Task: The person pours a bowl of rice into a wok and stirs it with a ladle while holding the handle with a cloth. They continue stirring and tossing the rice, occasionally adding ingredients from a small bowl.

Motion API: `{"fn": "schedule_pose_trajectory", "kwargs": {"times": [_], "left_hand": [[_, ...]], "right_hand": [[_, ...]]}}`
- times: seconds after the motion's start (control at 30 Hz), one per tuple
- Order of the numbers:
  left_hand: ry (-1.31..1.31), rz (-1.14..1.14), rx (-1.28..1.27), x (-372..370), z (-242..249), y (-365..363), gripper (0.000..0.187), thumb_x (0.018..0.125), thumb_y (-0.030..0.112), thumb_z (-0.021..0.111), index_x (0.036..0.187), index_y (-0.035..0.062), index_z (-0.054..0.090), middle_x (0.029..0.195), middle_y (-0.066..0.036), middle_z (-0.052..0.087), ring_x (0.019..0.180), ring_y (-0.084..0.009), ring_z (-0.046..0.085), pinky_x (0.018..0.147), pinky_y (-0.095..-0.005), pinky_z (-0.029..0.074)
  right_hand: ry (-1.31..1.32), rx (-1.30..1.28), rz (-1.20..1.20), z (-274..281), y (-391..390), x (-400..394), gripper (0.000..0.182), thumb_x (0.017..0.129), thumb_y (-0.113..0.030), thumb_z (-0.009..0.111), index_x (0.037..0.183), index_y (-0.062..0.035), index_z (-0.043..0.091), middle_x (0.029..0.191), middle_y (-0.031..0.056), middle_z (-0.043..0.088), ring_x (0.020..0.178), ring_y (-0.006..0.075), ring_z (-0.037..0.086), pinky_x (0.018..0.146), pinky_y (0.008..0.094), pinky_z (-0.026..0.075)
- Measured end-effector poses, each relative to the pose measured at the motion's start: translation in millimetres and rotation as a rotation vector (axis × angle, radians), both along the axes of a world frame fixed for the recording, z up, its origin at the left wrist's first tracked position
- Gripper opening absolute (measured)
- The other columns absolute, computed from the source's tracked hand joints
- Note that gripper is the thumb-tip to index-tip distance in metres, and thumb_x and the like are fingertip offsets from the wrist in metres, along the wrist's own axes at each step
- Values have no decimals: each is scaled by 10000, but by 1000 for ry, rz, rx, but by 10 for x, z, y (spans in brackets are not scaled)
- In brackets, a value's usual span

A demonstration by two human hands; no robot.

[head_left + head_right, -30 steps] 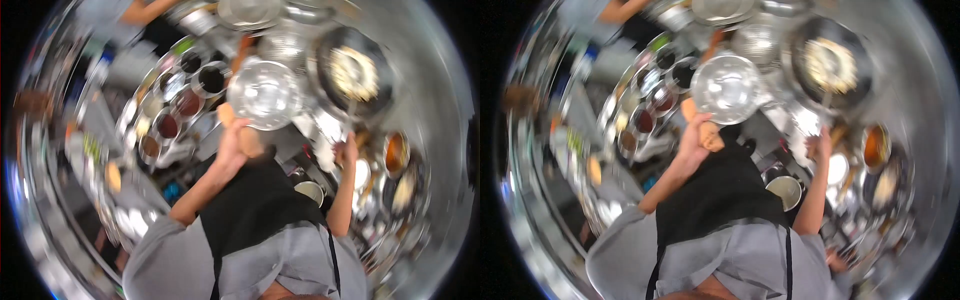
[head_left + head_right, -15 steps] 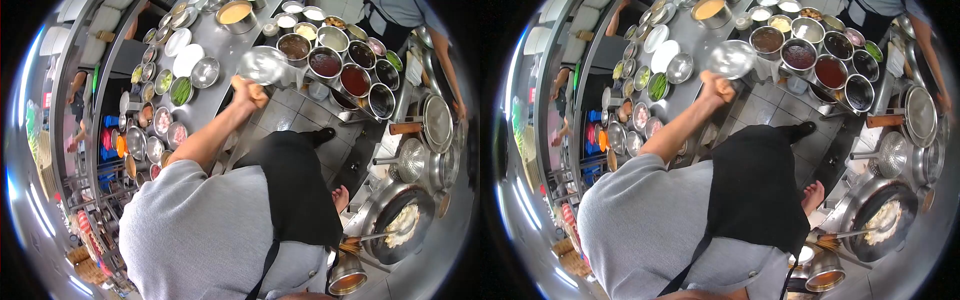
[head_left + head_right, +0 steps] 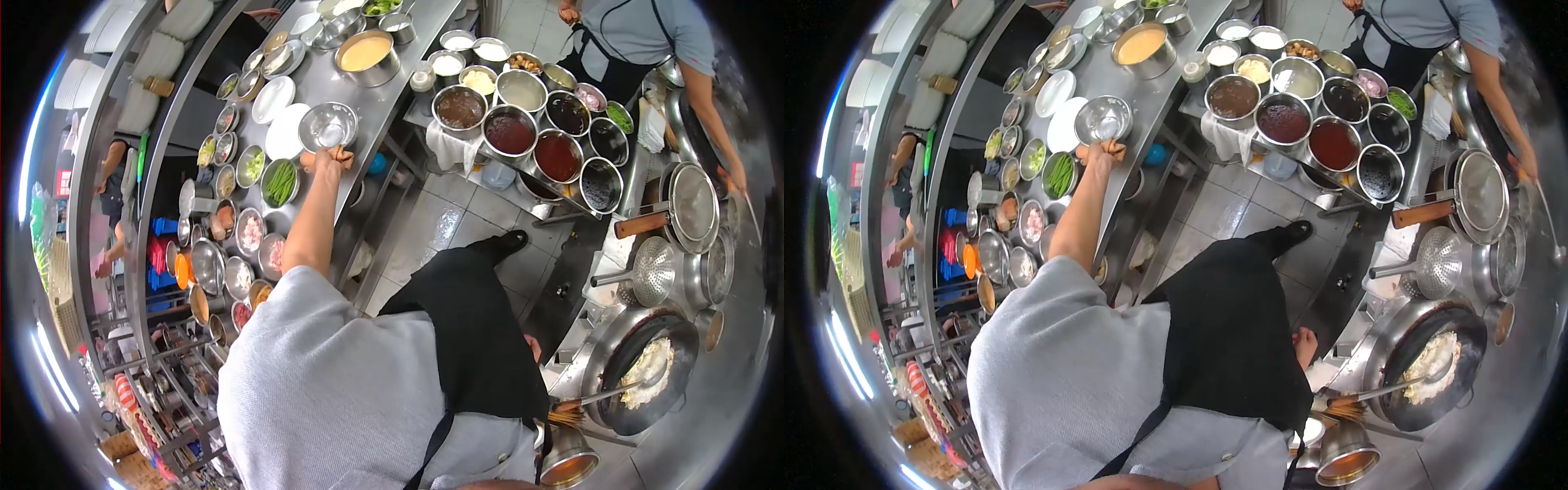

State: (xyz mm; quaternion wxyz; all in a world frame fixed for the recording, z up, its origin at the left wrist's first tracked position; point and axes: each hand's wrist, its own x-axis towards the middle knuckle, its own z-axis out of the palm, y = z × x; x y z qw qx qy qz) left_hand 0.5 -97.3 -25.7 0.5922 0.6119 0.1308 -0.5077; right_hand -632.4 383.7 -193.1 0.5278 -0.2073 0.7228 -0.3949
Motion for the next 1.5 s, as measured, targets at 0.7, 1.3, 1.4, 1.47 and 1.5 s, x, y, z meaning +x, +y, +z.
{"fn": "schedule_pose_trajectory", "kwargs": {"times": [0.7,1.3,1.4,1.47,1.5], "left_hand": [[180,-1580,-777,-4331,921,1504,646,978,324,597,1481,86,269,1340,-78,502,1198,-221,535,1017,-392,456],[795,-2246,-408,-5958,1217,2097,577,1018,419,466,1427,23,374,1382,-127,502,1287,-256,499,1047,-389,449],[548,-2613,-483,-6111,1210,2171,590,991,415,513,1379,-16,403,1229,-171,591,1069,-258,627,890,-371,542],[700,-2607,-397,-6280,1296,2129,545,977,368,558,1352,-7,433,1185,-160,610,1014,-244,637,844,-368,550],[835,-2572,-313,-6318,1310,2082,503,962,321,603,1326,2,464,1140,-149,630,959,-230,648,798,-365,558]], "right_hand": [[327,-499,-74,2524,-1708,627,722,908,-310,684,1478,-34,338,1210,168,609,994,212,619,869,354,515],[345,-579,-914,3387,-1027,410,456,827,-173,746,1176,-30,490,1005,85,598,911,152,596,790,312,506],[273,-519,-786,3523,-955,355,375,858,-158,707,1177,-32,557,998,78,640,895,143,632,772,302,522],[454,-531,-1030,3359,-661,266,236,922,-142,625,1135,-39,613,1001,58,673,833,124,647,753,277,521],[426,-371,-1307,3414,-489,246,184,955,-146,581,1096,-33,612,924,44,671,805,110,635,699,250,509]]}}
